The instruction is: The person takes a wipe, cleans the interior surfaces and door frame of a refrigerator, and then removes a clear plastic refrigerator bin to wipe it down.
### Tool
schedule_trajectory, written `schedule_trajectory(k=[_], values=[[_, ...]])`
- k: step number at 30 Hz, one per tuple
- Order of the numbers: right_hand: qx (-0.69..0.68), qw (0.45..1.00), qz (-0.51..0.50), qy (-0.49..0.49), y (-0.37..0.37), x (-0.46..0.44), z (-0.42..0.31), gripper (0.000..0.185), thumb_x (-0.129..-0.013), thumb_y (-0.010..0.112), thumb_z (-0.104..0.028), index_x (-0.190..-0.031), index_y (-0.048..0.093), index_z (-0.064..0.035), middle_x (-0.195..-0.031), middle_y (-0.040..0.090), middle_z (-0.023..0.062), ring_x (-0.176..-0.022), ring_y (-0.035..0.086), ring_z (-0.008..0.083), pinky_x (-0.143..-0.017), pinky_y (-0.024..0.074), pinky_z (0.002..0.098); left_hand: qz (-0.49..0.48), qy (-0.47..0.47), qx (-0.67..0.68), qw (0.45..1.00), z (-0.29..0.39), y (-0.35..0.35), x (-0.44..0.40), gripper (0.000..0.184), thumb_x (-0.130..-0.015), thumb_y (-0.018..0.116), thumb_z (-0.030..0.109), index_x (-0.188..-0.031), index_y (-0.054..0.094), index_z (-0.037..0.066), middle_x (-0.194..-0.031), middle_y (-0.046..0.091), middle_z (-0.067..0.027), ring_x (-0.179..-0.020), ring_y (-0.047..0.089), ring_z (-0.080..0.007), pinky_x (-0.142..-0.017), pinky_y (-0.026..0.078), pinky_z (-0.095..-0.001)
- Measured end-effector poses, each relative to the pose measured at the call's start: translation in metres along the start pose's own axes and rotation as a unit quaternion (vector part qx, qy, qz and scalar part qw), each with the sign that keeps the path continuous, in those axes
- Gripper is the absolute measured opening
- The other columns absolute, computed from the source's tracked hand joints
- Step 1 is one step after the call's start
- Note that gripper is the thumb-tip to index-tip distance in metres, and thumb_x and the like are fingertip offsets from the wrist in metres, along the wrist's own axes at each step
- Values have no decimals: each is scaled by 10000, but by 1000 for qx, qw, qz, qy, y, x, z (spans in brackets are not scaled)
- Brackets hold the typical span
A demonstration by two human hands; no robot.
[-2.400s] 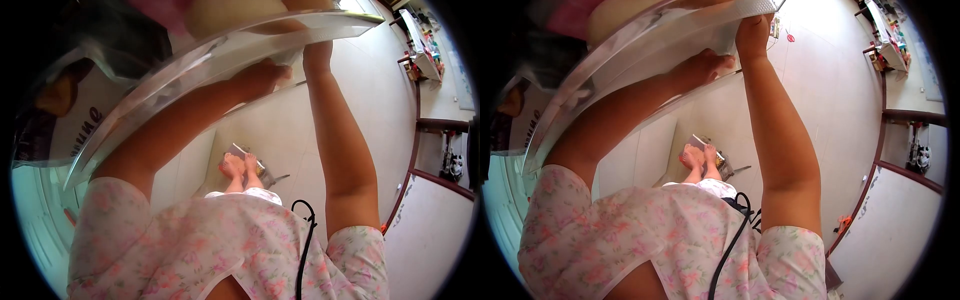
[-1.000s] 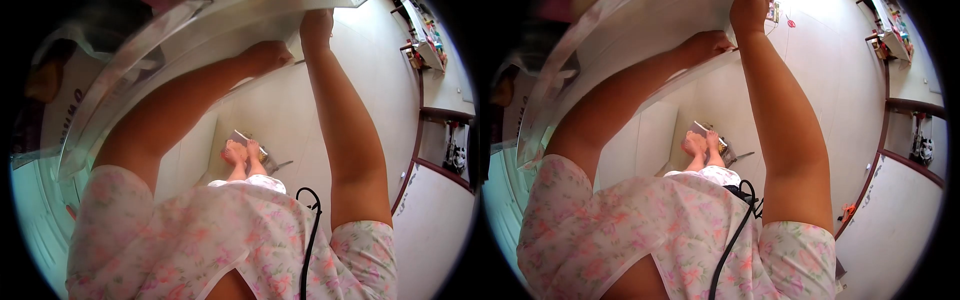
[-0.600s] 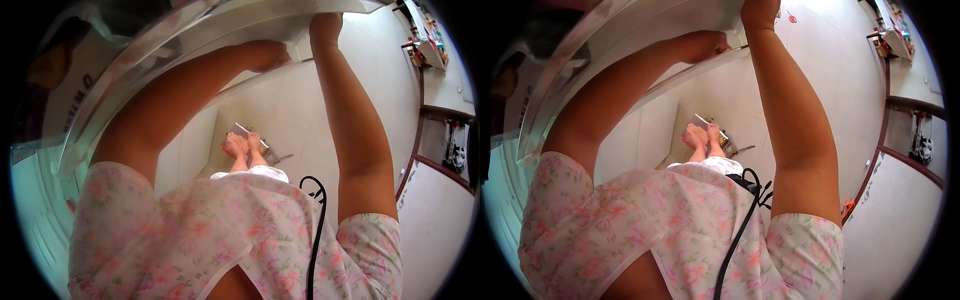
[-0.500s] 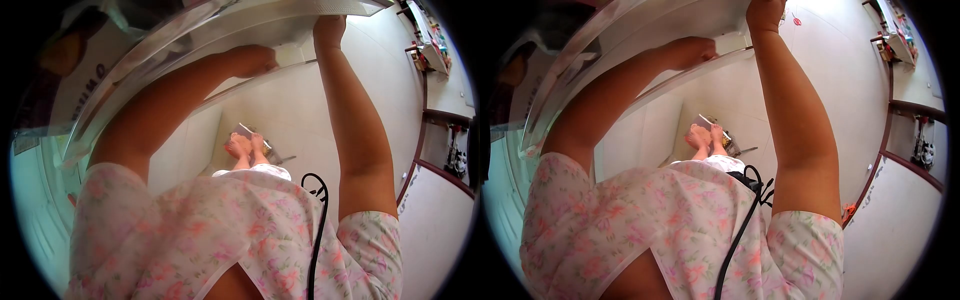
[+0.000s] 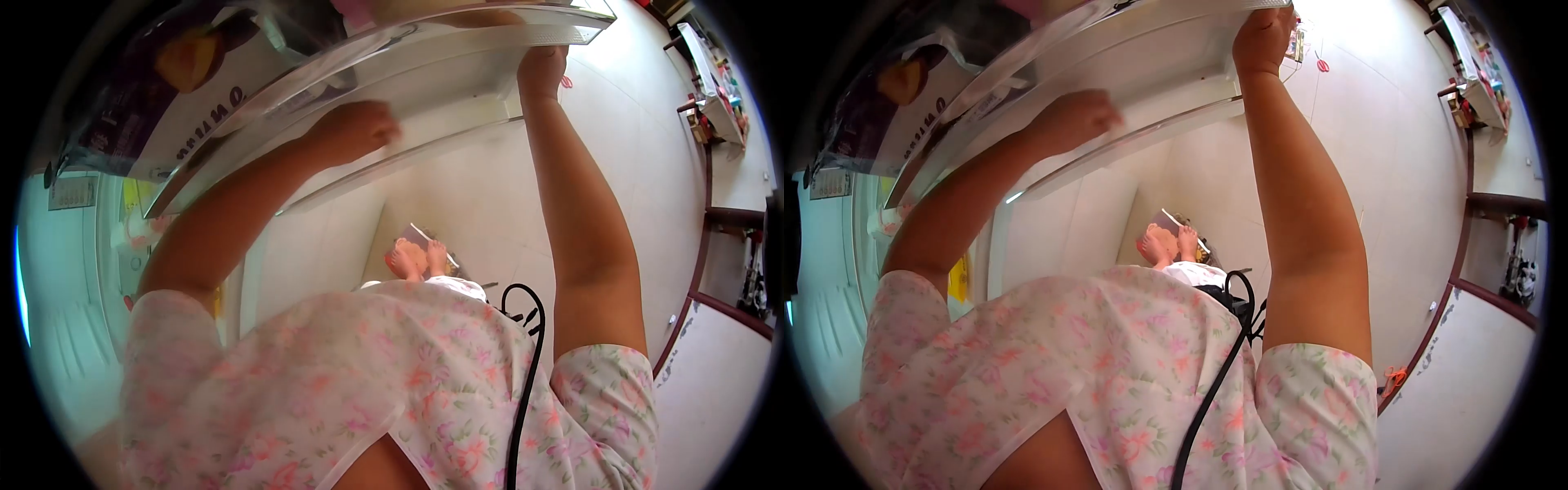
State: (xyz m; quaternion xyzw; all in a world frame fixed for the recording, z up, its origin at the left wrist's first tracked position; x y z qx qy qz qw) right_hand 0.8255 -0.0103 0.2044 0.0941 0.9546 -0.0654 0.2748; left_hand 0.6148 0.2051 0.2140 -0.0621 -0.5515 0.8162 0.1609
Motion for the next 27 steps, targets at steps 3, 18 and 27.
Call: schedule_trajectory(k=[3, 18, 27], values=[[28, 1000, -8, -6, 1, -2, 7, 427, -974, 361, -309, -1228, 495, 7, -1278, 478, 188, -1177, 467, 311, -998, 362, 360, 123, 17, 3, 992, 32, 0, -60, 169, -830, 571, 136, -990, 628, 132, -865, 571, -71, -886, 576, -259, -719, 482, -370], [36, 998, -23, -39, -1, -4, 27, 498, -971, 332, -367, -1102, 555, 59, -1097, 577, 257, -1049, 507, 382, -923, 384, 405, 2, 92, -266, 960, 12, 36, -95, 256, -861, 468, 114, -1077, 606, 121, -1024, 585, -22, -974, 559, -225, -838, 484, -346], [22, 1000, -6, 3, -4, 3, -4, 498, -968, 251, -364, -1194, 497, 5, -1198, 488, 224, -1119, 424, 394, -981, 337, 430, -87, -98, -112, 985, -9, 11, 27, 192, -882, 498, 142, -1017, 630, 114, -1028, 576, -38, -974, 581, -241, -848, 479, -345]])
Point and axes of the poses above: each hand's wrist, its own x-axis away from the middle knuckle, its own y-axis out of the palm, z = x × y, the point moved 3 cm from there along -x, towards the middle knuckle
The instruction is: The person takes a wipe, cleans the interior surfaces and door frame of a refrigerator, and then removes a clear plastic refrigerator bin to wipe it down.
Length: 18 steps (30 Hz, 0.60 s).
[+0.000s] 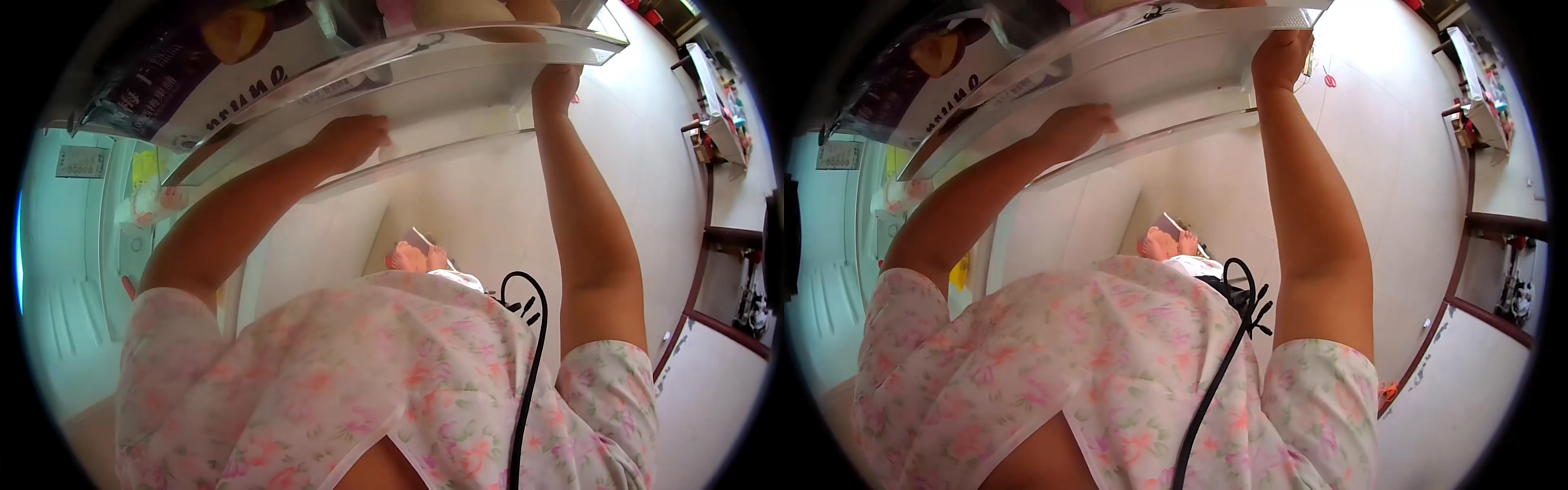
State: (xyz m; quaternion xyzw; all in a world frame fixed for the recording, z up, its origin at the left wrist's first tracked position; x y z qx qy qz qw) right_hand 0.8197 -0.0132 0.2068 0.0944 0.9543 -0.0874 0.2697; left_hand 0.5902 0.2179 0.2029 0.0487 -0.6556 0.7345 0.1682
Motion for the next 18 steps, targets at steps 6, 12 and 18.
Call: schedule_trajectory(k=[6, 12, 18], values=[[61, 993, 13, -99, -1, 0, 7, 368, -958, 349, -239, -1170, 518, 9, -1199, 499, 192, -1115, 453, 349, -966, 367, 394, 199, 77, -16, 977, 51, -18, -66, 184, -856, 529, 99, -1006, 633, 121, -995, 558, -26, -904, 603, -213, -739, 525, -343], [46, 997, -25, -52, 2, 0, 15, 330, -938, 450, -195, -1179, 516, 20, -1218, 485, 187, -1110, 478, 322, -938, 407, 365, 214, 89, -91, 969, 83, -9, -150, 183, -838, 530, 100, -995, 623, 92, -1003, 563, -33, -918, 596, -220, -707, 544, -351], [42, 997, -9, -71, 0, 3, 4, 286, -924, 440, -185, -1076, 555, 28, -1138, 532, 201, -1080, 493, 342, -911, 407, 381, 194, 119, -97, 969, 82, -1, -157, 148, -838, 518, 106, -953, 595, 56, -996, 570, -57, -943, 582, -238, -723, 541, -357]])
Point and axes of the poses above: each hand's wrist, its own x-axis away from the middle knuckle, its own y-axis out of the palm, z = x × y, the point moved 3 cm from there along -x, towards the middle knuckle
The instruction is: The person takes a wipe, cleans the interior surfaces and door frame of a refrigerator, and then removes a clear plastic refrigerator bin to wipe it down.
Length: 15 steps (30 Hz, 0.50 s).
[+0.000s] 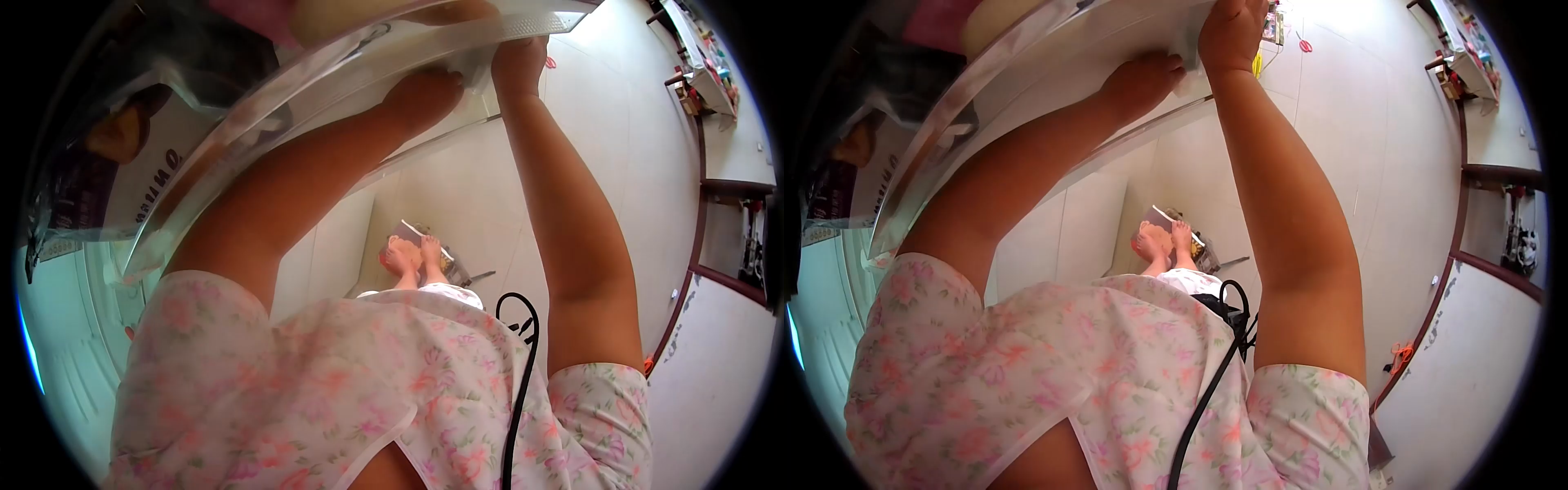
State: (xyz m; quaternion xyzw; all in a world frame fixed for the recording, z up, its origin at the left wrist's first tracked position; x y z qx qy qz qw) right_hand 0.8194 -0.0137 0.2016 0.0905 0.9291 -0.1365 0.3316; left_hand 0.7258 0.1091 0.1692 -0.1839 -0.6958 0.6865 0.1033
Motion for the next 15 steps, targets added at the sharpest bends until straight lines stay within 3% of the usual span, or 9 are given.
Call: schedule_trajectory(k=[2, 5, 8, 13, 15], values=[[20, 999, -25, -13, 3, -1, 2, 283, -922, 442, -182, -1075, 559, 25, -1132, 536, 203, -1079, 493, 346, -910, 405, 385, 0, 4, 5, 1000, -2, 1, 2, 137, -837, 517, 108, -940, 591, 55, -992, 571, -63, -944, 580, -243, -730, 538, -359], [-30, 999, 20, 23, 4, 1, 0, 276, -918, 455, -180, -1080, 564, 15, -1129, 536, 210, -1078, 488, 362, -908, 405, 396, -23, -14, 3, 1000, -4, 3, 12, 147, -838, 513, 103, -949, 594, 53, -996, 569, -66, -954, 577, -246, -744, 533, -361], [7, 1000, 8, 11, 4, 1, 3, 278, -915, 458, -176, -1091, 561, 12, -1136, 533, 213, -1081, 482, 371, -912, 404, 400, 23, 28, 2, 999, -11, -5, 32, 135, -816, 513, 106, -857, 603, 14, -879, 611, -142, -851, 604, -315, -717, 532, -412], [45, 999, 4, 3, 8, 7, 11, 282, -909, 462, -168, -1109, 556, 8, -1148, 528, 219, -1086, 472, 386, -918, 402, 406, -65, -21, 78, 995, -24, -14, 61, 140, -827, 507, 78, -911, 609, 33, -961, 600, -99, -913, 595, -294, -771, 518, -399], [47, 999, 11, -5, 10, 7, 15, 283, -912, 457, -178, -1096, 561, 11, -1135, 534, 222, -1082, 476, 387, -914, 405, 407, -17, -23, 108, 994, -21, -16, 53, 188, -846, 509, 92, -1002, 606, 56, -1038, 589, -77, -971, 581, -274, -806, 507, -388]])
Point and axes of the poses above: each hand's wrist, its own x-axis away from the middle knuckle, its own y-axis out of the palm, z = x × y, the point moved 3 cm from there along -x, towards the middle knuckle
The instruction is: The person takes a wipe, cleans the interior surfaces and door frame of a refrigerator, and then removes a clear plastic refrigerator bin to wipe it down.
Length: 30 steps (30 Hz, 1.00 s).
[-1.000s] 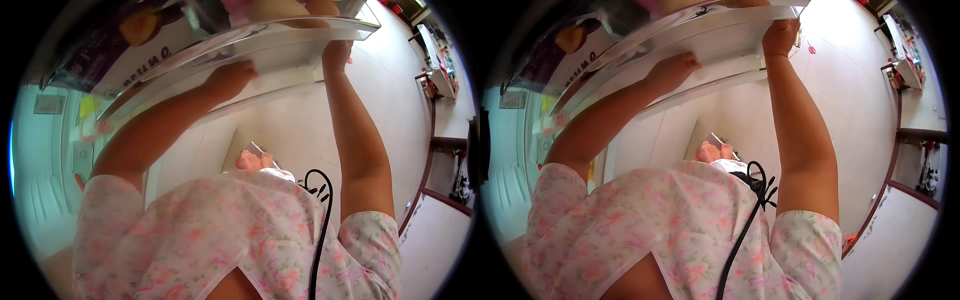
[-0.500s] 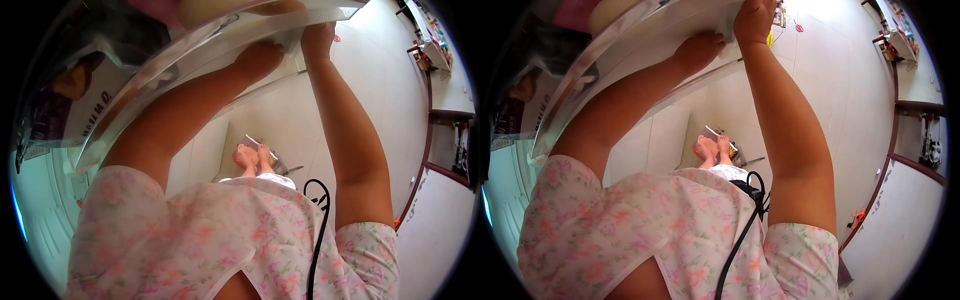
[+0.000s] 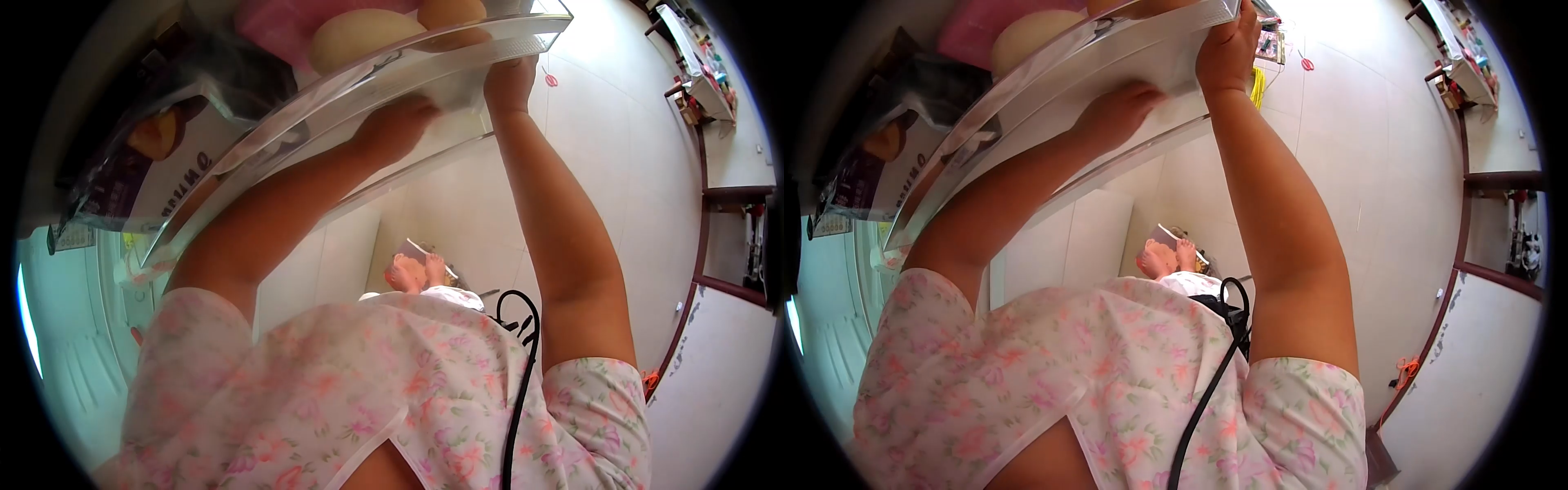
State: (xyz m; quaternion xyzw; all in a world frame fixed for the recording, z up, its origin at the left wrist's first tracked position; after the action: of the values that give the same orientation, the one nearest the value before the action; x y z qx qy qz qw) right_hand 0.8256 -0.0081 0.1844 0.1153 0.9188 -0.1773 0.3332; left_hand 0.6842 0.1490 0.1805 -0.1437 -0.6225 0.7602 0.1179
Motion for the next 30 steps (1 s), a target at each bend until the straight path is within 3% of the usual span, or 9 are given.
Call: schedule_trajectory(k=[4, 12, 14, 18, 19, 23, 24, 26, 30], values=[[38, 999, -13, -9, 1, -4, -4, 300, -921, 441, -207, -1056, 568, 29, -1112, 546, 231, -1063, 492, 390, -901, 413, 412, 121, 67, -1, 990, 27, 0, -31, 299, -872, 497, 103, -1158, 581, 83, -1165, 572, -63, -1047, 567, -260, -853, 498, -378], [-30, 999, -20, 17, 5, -14, 6, 329, -929, 413, -222, -1054, 583, 31, -1109, 556, 231, -1057, 501, 387, -902, 411, 408, -56, -14, -90, 994, 7, 34, -53, 293, -846, 502, 89, -1127, 555, 24, -1140, 559, -91, -1084, 541, -239, -835, 517, -353], [65, 995, -46, -65, 9, -16, 12, 346, -934, 395, -221, -1074, 571, 42, -1125, 545, 241, -1063, 500, 388, -915, 405, 404, -57, -19, -49, 997, -4, 37, -41, 297, -839, 497, 75, -1126, 558, 34, -1150, 553, -81, -1105, 528, -235, -839, 514, -340], [19, 999, -25, -34, 13, -16, 15, 347, -938, 401, -219, -1121, 555, 32, -1153, 546, 236, -1083, 498, 386, -933, 402, 404, 22, 18, -51, 998, -19, 19, 16, 257, -927, 416, 209, -976, 562, 3, -1079, 600, -167, -985, 588, -331, -782, 510, -417], [-43, 998, -16, 38, 10, -17, 2, 340, -936, 414, -213, -1121, 564, 30, -1148, 558, 230, -1081, 504, 386, -929, 410, 405, 27, -11, 0, 1000, -26, 16, 30, 237, -927, 418, 205, -992, 563, 29, -1067, 602, -137, -989, 587, -316, -794, 505, -404], [52, 997, -51, -35, 4, -17, -10, 335, -938, 420, -200, -1137, 587, 11, -1151, 576, 222, -1079, 521, 368, -930, 427, 402, 58, -55, 15, 997, -42, 2, 109, 197, -911, 439, 200, -1021, 566, 97, -1048, 599, -74, -992, 584, -278, -830, 488, -382], [31, 994, 36, -94, 8, -15, -10, 317, -908, 389, -187, -907, 619, 31, -939, 613, 227, -913, 531, 426, -816, 425, 458, 59, -65, 13, 996, -48, -3, 129, 197, -911, 439, 200, -1021, 566, 97, -1048, 599, -74, -992, 584, -278, -830, 488, -382], [32, 992, 32, -122, 9, -24, 2, 340, -924, 387, -216, -912, 618, 33, -949, 609, 227, -924, 533, 417, -826, 426, 445, 10, -57, -48, 997, -55, -16, 162, 194, -895, 454, 199, -1014, 570, 100, -1088, 585, -64, -1005, 577, -267, -819, 490, -377], [-33, 999, -9, 11, 7, -25, 3, 442, -962, 383, -332, -1044, 559, 65, -1137, 522, 223, -1027, 497, 347, -902, 414, 402, -148, -115, -91, 978, -51, -39, 171, 149, -885, 481, 166, -948, 591, 87, -1021, 568, -83, -979, 566, -277, -807, 487, -386]])
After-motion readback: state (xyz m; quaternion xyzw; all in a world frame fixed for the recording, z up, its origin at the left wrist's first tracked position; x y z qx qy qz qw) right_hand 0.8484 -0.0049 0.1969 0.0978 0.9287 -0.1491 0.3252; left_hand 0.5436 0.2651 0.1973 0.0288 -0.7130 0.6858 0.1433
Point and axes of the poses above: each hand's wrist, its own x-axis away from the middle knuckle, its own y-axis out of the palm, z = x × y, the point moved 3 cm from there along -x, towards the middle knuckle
